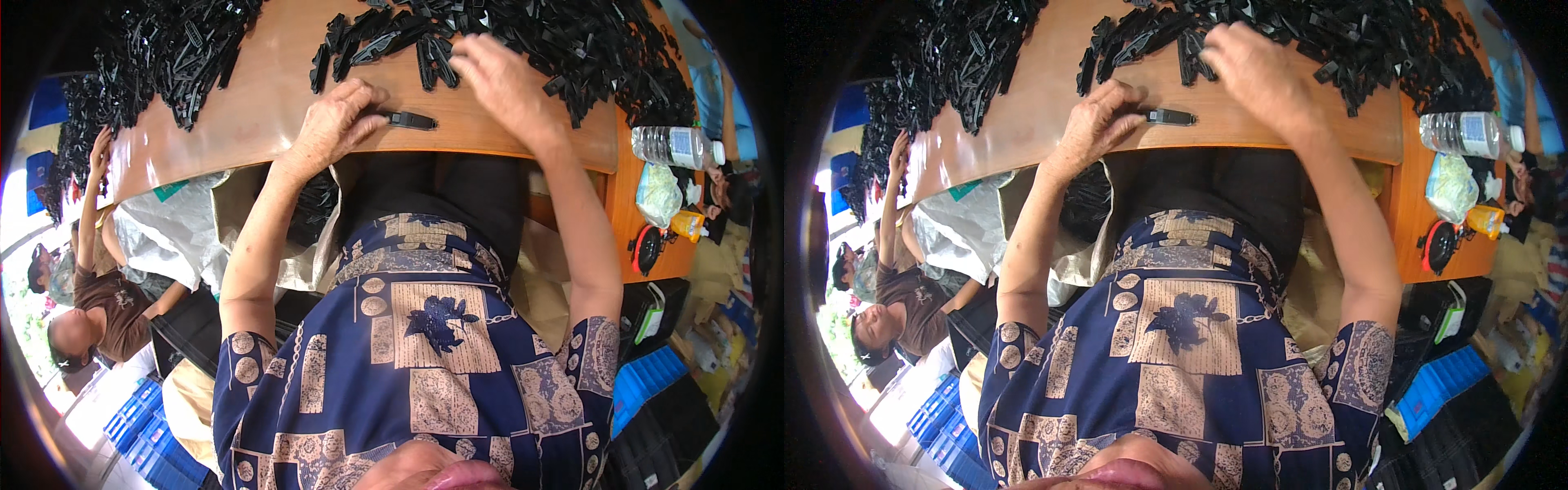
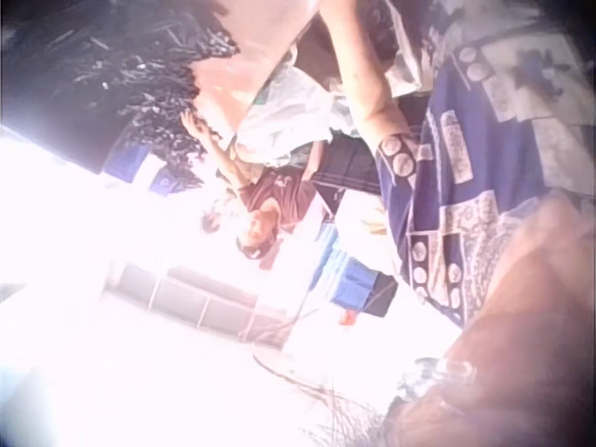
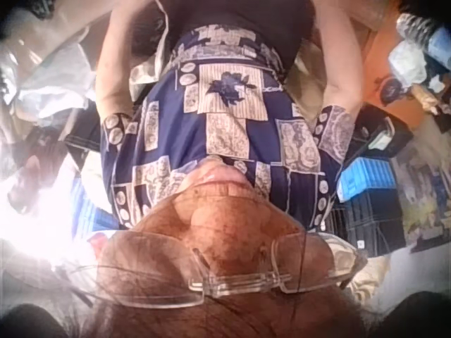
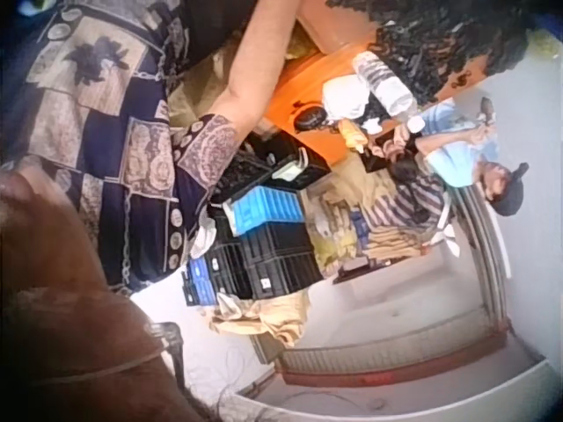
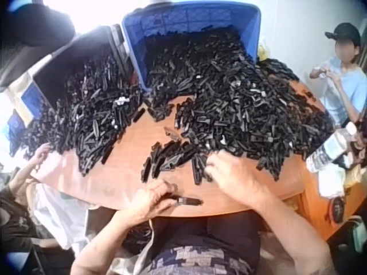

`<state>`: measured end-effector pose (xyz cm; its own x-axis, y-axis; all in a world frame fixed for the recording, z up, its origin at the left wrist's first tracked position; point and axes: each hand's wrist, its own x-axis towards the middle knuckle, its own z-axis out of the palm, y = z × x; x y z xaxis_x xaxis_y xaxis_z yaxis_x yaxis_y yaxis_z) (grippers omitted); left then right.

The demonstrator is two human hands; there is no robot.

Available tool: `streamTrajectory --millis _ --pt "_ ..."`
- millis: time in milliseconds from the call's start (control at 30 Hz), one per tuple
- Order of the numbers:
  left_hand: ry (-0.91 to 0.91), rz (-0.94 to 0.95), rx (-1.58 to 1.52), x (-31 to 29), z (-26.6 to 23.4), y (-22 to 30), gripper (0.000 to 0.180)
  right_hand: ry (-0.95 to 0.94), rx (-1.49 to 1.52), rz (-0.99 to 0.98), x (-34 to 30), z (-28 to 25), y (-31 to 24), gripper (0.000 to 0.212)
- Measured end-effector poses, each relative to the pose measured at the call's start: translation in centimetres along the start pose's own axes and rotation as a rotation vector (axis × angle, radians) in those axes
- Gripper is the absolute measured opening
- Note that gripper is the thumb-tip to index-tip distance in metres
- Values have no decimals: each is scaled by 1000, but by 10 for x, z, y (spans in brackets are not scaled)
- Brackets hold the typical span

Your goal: The person empties plastic parts from a container onto the table, picks up individual pieces, and connects them together by hand.

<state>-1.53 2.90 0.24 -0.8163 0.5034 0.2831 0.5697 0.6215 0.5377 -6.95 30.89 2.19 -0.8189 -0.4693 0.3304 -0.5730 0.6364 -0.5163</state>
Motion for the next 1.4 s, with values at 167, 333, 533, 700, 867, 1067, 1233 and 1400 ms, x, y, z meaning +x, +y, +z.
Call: streamTrajectory --millis 167,333,533,700,867,1067,1233,1400 --pt "-45 24 197 47 0 7 26 89 -79 -34 26 11 58 22" --pt "-95 181 433 71 16 -2 37 -321 105 161 33 5 46 18" --pt "-123 296 485 71 8 6 25 -269 281 84 -7 1 45 17" --pt "-150 270 454 61 12 4 17 -145 312 66 -34 -10 23 23" --pt "-177 250 331 51 7 6 17 -149 157 14 -51 -14 36 25" --pt "-61 57 327 43 8 3 20 -171 -355 -43 -52 -34 28 24" --pt "-113 58 228 38 15 3 21 -94 -237 -67 -46 -30 11 19" --pt "-95 67 149 38 19 9 22 -67 -68 -18 -44 -4 -20 20"
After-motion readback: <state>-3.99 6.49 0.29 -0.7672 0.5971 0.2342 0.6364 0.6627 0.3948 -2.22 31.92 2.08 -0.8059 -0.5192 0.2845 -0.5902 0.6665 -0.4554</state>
